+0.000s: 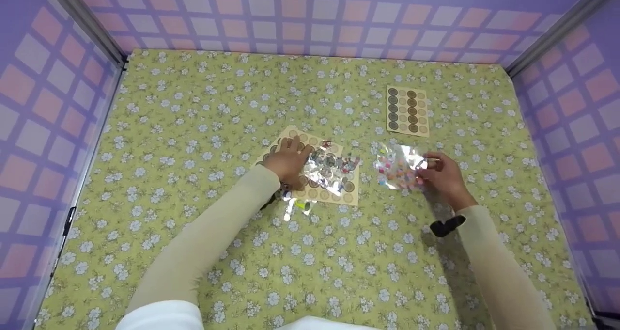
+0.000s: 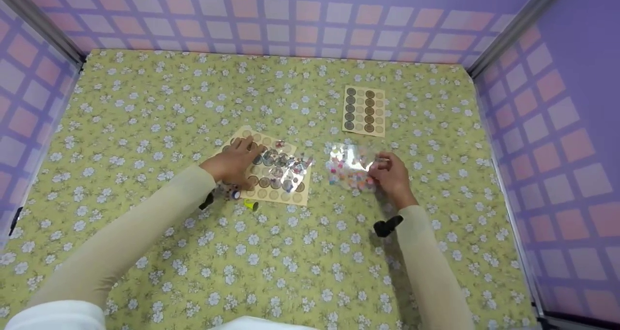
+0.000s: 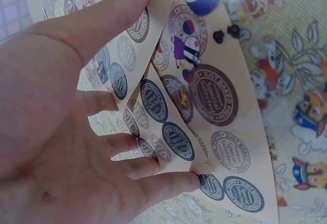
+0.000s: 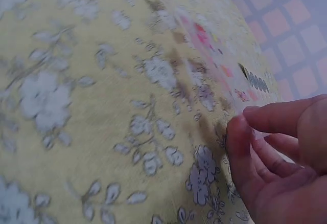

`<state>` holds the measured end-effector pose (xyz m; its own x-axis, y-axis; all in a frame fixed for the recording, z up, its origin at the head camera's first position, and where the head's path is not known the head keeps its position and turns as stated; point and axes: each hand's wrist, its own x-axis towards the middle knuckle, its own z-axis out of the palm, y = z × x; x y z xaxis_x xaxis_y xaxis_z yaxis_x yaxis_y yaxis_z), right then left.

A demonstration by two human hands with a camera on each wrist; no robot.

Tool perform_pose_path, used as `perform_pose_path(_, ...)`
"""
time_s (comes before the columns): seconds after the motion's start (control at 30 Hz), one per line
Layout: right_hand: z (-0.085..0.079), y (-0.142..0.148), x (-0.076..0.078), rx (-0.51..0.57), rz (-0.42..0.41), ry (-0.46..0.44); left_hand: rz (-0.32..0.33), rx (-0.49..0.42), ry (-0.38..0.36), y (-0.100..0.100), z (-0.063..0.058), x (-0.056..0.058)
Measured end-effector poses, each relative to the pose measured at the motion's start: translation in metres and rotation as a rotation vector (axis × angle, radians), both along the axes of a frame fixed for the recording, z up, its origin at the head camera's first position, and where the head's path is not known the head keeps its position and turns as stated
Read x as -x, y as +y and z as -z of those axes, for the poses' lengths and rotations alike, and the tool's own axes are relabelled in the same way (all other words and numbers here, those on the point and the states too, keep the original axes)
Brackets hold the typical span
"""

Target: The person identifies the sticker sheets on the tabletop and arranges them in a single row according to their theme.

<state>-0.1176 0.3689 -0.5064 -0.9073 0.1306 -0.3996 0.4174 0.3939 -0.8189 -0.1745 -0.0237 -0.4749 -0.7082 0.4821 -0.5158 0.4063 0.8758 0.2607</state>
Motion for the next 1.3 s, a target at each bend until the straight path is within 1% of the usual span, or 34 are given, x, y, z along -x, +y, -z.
perform_pose_path(0.1,0.003,0.001,-0.004,-0.146,-0.014,0.021,0.005,0.0,-0.009,0.0,0.001,0.001)
perform_pose_path(0.23,0.001,-0.001,-0.007,-0.238,-0.032,0.038,-0.004,0.007,-0.027,0.001,0.001,0.002)
perform_pose_path(0.3,0.0,-0.001,-0.008,-0.255,-0.046,0.044,-0.008,0.018,-0.041,0.002,0.0,0.002)
perform_pose_path(0.43,-0.001,-0.002,-0.006,-0.306,-0.086,0.06,-0.021,0.033,-0.056,0.002,-0.001,0.001)
perform_pose_path(0.57,-0.003,-0.006,-0.003,-0.335,-0.068,0.105,-0.024,0.025,-0.043,0.003,-0.001,0.0)
perform_pose_path(0.7,-0.005,-0.022,0.004,-0.314,-0.051,0.141,-0.026,0.014,-0.041,0.003,-0.001,0.0)
perform_pose_path(0.8,-0.006,-0.044,0.012,-0.303,-0.074,0.164,-0.022,0.02,-0.038,0.002,-0.002,0.0)
perform_pose_path(0.9,-0.007,-0.066,0.019,-0.276,-0.121,0.194,-0.02,0.025,-0.029,0.004,-0.002,0.0)
perform_pose_path(0.97,-0.007,-0.085,0.023,-0.248,-0.17,0.2,-0.017,0.033,-0.016,0.003,-0.004,0.0)
perform_pose_path(1.07,-0.006,-0.111,0.029,-0.218,-0.272,0.189,-0.012,0.031,0.0,0.002,-0.005,0.0)
perform_pose_path(1.1,-0.005,-0.118,0.03,-0.226,-0.312,0.186,-0.01,0.028,0.006,0.002,-0.004,0.0)
perform_pose_path(1.2,0.0,-0.138,0.033,-0.293,-0.41,0.184,-0.018,0.017,-0.002,0.003,-0.003,-0.001)
perform_pose_path(1.3,0.005,-0.154,0.033,-0.415,-0.484,0.208,-0.037,0.012,-0.01,0.002,-0.002,-0.003)
